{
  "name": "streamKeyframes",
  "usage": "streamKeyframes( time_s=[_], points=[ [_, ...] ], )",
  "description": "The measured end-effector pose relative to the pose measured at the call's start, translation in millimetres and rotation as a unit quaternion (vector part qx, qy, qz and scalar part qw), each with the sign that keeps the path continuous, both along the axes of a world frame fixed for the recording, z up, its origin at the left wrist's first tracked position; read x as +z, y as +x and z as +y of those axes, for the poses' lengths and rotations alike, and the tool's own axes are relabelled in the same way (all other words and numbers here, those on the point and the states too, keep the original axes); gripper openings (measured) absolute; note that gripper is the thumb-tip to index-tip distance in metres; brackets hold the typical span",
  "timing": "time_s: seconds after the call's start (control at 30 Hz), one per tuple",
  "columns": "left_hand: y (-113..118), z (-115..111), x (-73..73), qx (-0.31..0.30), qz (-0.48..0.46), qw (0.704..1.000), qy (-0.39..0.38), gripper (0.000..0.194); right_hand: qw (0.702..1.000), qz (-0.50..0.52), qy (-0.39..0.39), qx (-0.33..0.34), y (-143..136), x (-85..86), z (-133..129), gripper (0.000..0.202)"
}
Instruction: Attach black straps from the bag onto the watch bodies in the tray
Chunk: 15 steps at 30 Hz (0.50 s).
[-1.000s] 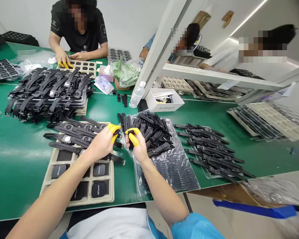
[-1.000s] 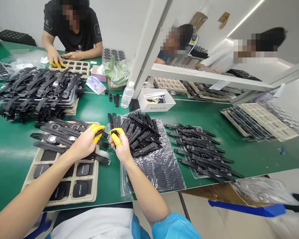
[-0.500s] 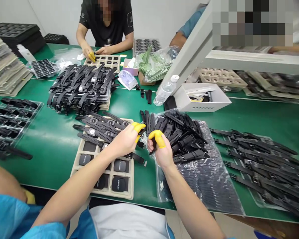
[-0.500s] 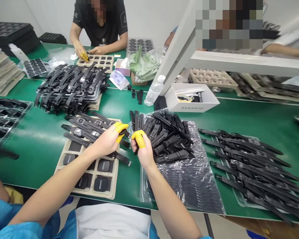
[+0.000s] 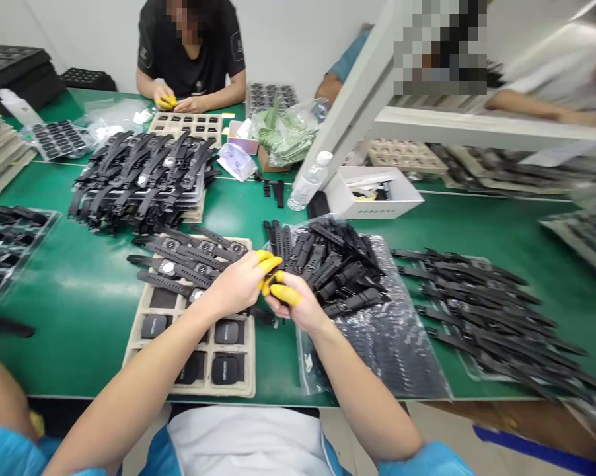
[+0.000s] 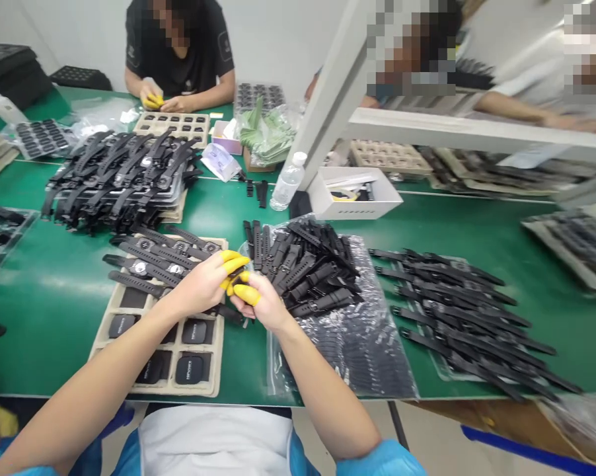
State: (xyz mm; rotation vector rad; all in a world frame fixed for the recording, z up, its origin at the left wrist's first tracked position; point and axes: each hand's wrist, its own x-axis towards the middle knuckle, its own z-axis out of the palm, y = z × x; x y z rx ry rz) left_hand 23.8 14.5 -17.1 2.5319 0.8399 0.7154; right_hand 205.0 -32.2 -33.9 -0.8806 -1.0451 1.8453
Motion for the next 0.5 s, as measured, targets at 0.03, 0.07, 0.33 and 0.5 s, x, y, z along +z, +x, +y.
streamKeyframes(
  time_s=[0.03,0.07,0.33,0.5],
  points=[
    [-1,1,1.5,-0.002,0.001,1.000,0.008,0.054,1.000,0.007,-0.009,0.016,1,0.4,2,0.037],
    [-2,2,2.7,-0.007,0.004,1.000,0.017,0.053,0.999,0.015,-0.020,0.027,1,0.5,4,0.037],
    [-5,7,1.3,-0.007,-0.012,0.999,0.050,0.057,0.996,0.068,-0.052,0.010,8,-1.3,15,0.032],
    [-3,6,-0.7,0.006,-0.010,1.000,0.022,0.060,0.996,0.069,-0.055,-0.007,11,-1.3,16,0.032]
  ],
)
